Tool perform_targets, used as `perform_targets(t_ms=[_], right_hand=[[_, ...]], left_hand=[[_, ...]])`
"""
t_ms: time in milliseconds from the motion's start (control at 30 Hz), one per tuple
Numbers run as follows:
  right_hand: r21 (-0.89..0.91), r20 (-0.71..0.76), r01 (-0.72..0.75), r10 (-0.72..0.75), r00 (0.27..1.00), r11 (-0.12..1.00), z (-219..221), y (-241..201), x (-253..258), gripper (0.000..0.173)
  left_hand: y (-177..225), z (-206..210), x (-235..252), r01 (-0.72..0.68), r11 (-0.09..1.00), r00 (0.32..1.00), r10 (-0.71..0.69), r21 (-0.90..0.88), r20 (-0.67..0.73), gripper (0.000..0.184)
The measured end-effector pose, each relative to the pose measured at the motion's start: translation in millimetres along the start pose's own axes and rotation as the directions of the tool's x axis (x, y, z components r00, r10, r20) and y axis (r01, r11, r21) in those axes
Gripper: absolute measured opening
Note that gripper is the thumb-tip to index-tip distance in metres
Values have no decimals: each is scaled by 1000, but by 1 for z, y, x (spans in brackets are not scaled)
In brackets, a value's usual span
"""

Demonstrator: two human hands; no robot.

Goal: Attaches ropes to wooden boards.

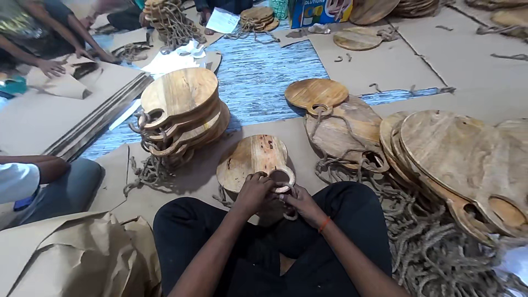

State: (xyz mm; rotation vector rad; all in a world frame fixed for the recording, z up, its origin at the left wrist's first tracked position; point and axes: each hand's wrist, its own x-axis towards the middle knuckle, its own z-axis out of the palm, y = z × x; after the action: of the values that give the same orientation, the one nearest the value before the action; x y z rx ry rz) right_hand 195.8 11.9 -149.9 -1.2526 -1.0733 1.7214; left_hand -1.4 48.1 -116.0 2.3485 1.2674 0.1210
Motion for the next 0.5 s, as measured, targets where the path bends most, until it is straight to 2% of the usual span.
perform_targets(t_ms=[300, 500], right_hand=[[51, -29, 12, -10, 1000, 999, -2, 4, 2, 23], [-11, -39, -23, 23, 999, 1000, -3, 6, 2, 17]], left_hand=[[-2, 6, 0, -69, 998, 994, 70, 15, -80, 28], [4, 3, 1, -60, 997, 996, 63, 55, -55, 27]])
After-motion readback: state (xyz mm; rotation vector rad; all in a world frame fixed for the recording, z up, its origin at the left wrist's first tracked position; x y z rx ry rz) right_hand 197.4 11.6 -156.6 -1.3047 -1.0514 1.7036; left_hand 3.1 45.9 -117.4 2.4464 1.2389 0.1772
